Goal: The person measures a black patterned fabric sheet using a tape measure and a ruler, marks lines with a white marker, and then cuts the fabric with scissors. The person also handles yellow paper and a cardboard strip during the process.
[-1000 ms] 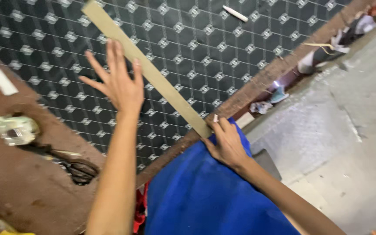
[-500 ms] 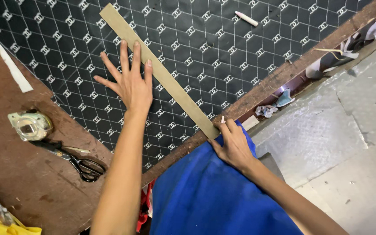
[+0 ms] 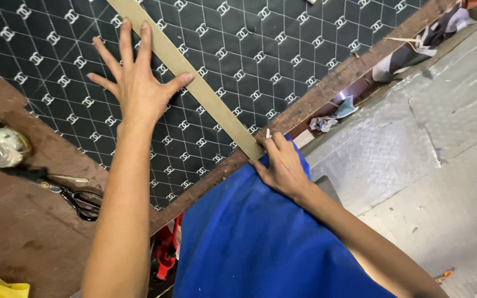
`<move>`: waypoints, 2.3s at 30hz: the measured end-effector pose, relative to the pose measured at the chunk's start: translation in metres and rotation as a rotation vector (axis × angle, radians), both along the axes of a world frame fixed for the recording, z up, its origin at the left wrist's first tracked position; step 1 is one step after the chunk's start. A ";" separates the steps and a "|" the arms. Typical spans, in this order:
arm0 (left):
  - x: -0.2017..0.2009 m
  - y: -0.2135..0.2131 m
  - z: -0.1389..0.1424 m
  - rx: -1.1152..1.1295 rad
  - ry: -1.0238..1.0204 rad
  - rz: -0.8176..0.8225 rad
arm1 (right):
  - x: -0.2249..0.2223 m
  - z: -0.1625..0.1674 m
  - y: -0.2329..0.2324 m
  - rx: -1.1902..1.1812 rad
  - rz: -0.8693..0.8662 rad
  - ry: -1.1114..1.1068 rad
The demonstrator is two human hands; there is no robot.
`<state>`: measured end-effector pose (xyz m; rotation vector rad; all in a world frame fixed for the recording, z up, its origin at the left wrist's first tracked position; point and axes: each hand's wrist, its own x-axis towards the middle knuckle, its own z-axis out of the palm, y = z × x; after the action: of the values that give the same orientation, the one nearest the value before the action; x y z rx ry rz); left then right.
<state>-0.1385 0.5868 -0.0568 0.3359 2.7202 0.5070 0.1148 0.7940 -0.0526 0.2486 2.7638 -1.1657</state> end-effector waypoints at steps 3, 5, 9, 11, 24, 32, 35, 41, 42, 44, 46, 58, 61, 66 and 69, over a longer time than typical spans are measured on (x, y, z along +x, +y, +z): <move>0.001 0.000 -0.003 0.003 0.012 -0.002 | 0.001 0.001 0.001 -0.010 -0.008 0.001; 0.001 -0.001 -0.003 0.001 0.019 -0.005 | 0.001 0.004 0.003 -0.017 -0.015 0.027; 0.000 0.000 0.000 -0.012 0.027 -0.025 | -0.012 0.017 0.009 -0.124 -0.176 0.051; -0.004 0.001 0.003 -0.032 0.050 -0.021 | -0.037 0.021 0.011 -0.128 -0.170 0.070; -0.015 0.005 0.014 -0.095 0.043 0.005 | -0.241 -0.002 -0.032 -0.176 0.004 0.361; -0.026 0.006 0.026 -0.090 -0.029 0.029 | -0.287 -0.006 -0.051 -0.111 0.002 0.303; -0.031 0.005 0.028 -0.113 -0.070 0.028 | -0.292 -0.006 -0.054 -0.059 0.039 0.299; -0.034 0.004 0.027 -0.108 -0.048 0.015 | -0.343 -0.021 -0.065 -0.032 0.107 0.437; -0.033 0.004 0.027 -0.106 -0.035 0.012 | -0.350 -0.022 -0.065 -0.022 0.122 0.456; -0.033 0.005 0.028 -0.102 -0.023 0.014 | -0.356 -0.023 -0.063 -0.024 0.154 0.463; -0.033 0.005 0.028 -0.094 -0.042 0.029 | -0.349 -0.019 -0.057 0.003 0.189 0.427; -0.015 -0.003 0.011 -0.026 0.074 -0.019 | -0.119 0.019 0.000 0.149 0.305 0.004; -0.013 -0.003 0.010 -0.040 0.034 -0.013 | -0.074 0.026 0.008 0.151 0.273 -0.051; -0.013 -0.002 0.011 -0.048 0.028 -0.026 | -0.030 0.045 0.014 0.143 0.165 -0.077; -0.009 -0.003 0.008 -0.025 0.057 -0.032 | -0.020 0.048 0.013 0.071 -0.008 -0.015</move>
<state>-0.1470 0.5843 -0.0486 0.3918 2.7693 0.4610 0.0947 0.8070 -0.0050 0.2751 2.7970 -1.0635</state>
